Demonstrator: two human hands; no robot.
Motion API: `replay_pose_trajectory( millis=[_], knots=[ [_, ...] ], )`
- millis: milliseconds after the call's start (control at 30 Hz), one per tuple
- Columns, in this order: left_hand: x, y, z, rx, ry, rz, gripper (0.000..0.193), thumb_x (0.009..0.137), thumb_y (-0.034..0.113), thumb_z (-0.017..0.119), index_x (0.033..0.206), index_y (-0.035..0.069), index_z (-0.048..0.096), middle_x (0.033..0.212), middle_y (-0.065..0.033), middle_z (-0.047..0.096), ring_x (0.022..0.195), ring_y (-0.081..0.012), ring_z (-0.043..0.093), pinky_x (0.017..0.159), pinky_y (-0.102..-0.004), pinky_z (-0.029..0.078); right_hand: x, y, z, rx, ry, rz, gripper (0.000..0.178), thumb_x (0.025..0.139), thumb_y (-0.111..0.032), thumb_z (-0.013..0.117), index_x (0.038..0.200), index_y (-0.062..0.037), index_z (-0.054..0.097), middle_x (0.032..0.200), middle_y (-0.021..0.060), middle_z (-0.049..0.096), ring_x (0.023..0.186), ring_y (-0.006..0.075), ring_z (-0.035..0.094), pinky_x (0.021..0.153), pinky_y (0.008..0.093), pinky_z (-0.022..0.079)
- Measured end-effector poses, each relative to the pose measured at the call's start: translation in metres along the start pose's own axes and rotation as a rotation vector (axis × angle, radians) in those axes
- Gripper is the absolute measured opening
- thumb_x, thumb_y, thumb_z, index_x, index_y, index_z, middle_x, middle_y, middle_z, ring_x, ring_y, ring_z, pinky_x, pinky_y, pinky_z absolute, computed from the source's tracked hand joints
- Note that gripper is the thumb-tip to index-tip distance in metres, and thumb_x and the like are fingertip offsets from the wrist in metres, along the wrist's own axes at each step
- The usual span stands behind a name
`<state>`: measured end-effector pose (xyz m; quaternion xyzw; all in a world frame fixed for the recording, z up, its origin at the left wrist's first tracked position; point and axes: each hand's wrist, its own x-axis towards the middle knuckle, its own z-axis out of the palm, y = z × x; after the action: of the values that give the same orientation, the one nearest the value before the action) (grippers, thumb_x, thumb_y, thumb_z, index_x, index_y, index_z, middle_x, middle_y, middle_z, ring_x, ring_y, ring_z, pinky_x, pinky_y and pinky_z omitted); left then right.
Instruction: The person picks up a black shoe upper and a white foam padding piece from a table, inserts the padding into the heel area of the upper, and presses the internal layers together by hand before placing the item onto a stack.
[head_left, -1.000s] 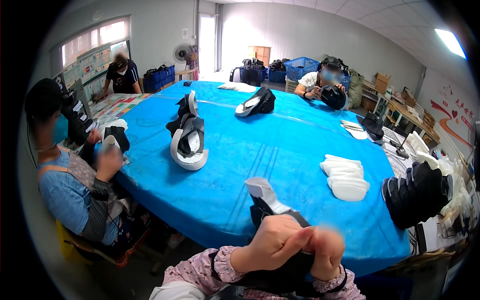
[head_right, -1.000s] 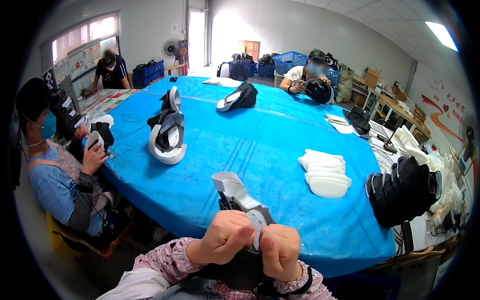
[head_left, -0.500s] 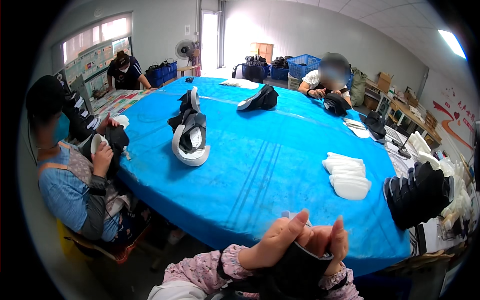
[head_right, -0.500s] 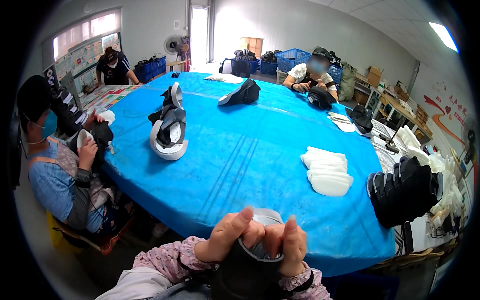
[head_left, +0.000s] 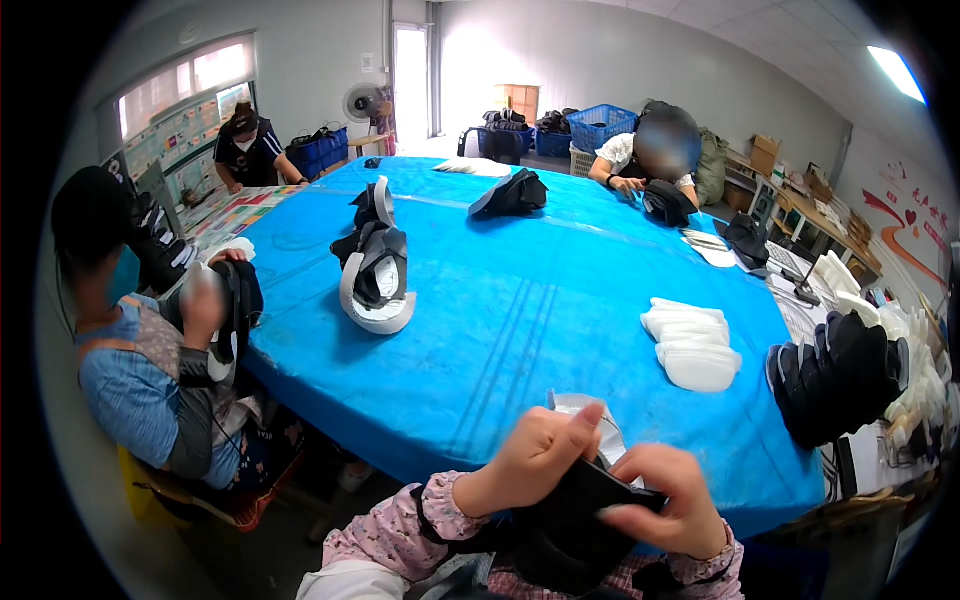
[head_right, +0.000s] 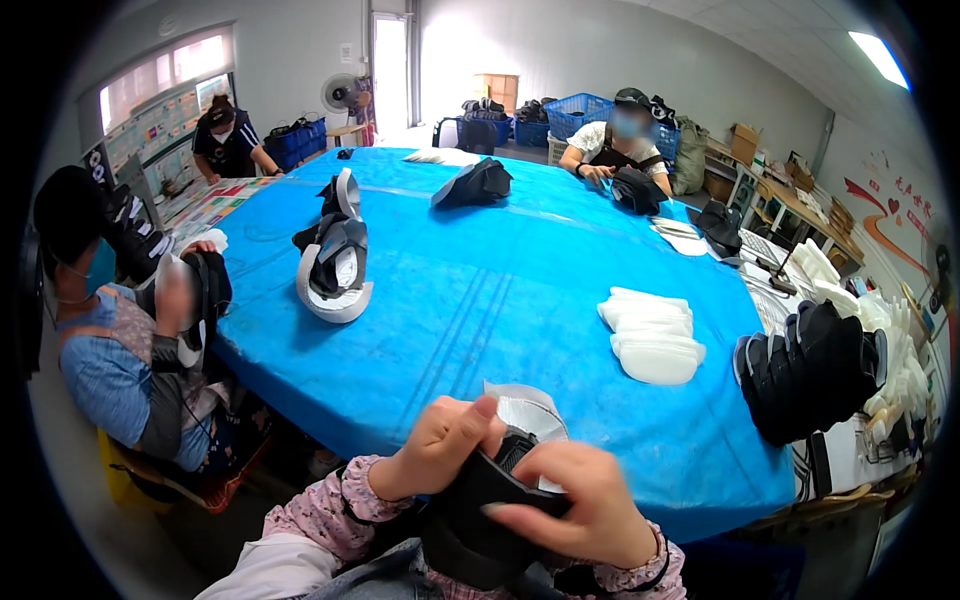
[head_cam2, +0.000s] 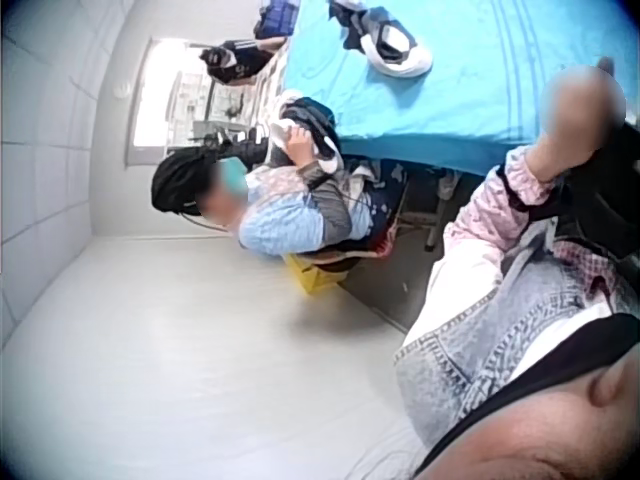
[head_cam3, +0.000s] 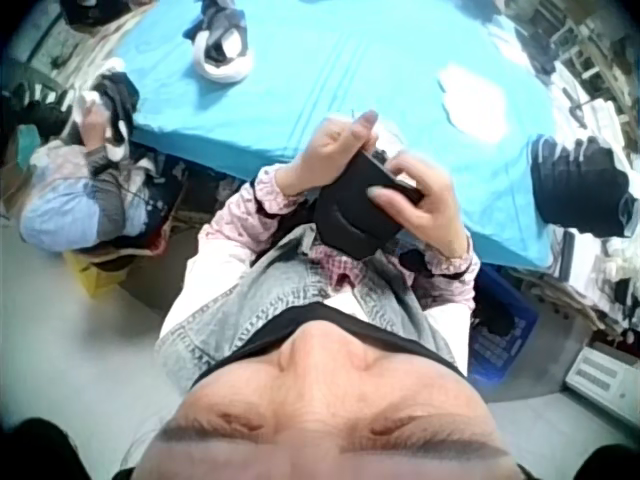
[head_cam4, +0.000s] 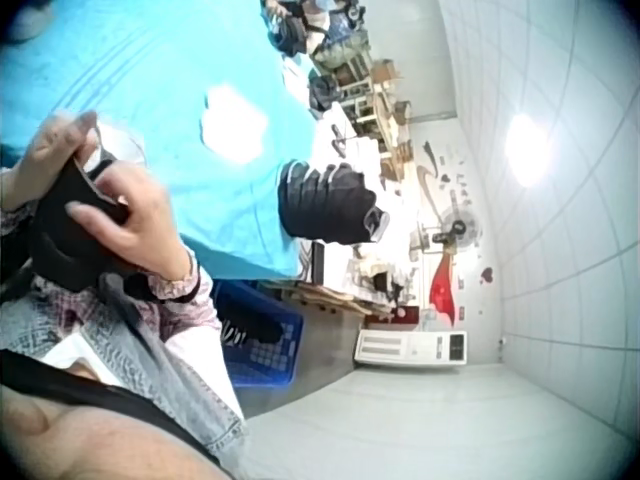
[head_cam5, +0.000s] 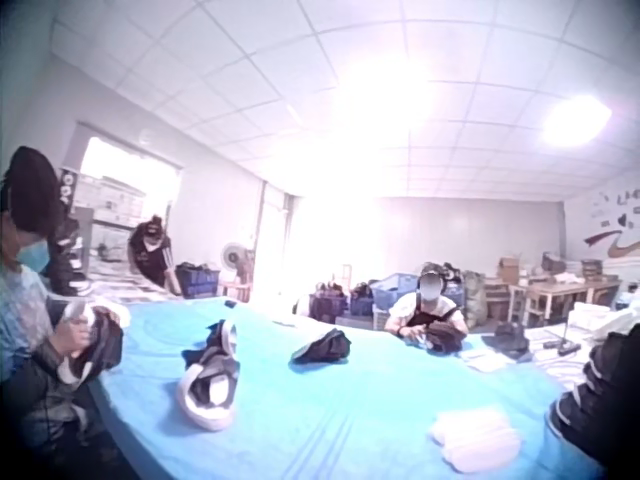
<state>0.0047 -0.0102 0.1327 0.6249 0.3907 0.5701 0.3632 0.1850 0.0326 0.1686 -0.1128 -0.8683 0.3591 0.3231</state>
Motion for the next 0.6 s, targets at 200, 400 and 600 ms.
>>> replay_pose_trajectory(
  millis=[200,400,600],
  knots=[
    [0.007,0.01,-0.001,0.081,-0.032,0.152,0.03,0.096,0.026,0.039,0.098,0.001,0.056,0.089,-0.0071,0.057,0.085,-0.0154,0.053,0.079,-0.0274,0.041,-0.006,-0.01,-0.005,0.111,0.133,0.157,0.025,0.077,-0.013,0.067,0.063,-0.0001,0.052,0.053,0.0095,0.047,0.044,0.0158,0.045,0.043,0.0301,0.031],
    [-0.01,0.023,-0.011,0.021,0.052,0.126,0.039,0.097,0.032,0.029,0.105,0.002,0.052,0.093,-0.009,0.06,0.068,-0.0132,0.049,0.065,-0.0252,0.038,-0.015,0.006,-0.022,0.013,0.8,0.149,0.015,0.081,-0.01,0.063,0.085,0.0042,0.061,0.07,0.0069,0.061,0.06,0.0093,0.052,0.054,0.0228,0.041],
    [-0.016,-0.032,0.011,-0.852,-0.178,-0.381,0.091,0.079,0.077,0.019,0.12,0.0,0.047,0.113,-0.0097,0.053,0.108,-0.0201,0.048,0.098,-0.0379,0.035,0.013,0.027,0.006,-0.728,0.388,-0.409,0.019,0.064,-0.015,0.066,0.078,-0.0042,0.058,0.088,0.0049,0.059,0.078,0.0211,0.057,0.073,0.0329,0.047]
  ],
)
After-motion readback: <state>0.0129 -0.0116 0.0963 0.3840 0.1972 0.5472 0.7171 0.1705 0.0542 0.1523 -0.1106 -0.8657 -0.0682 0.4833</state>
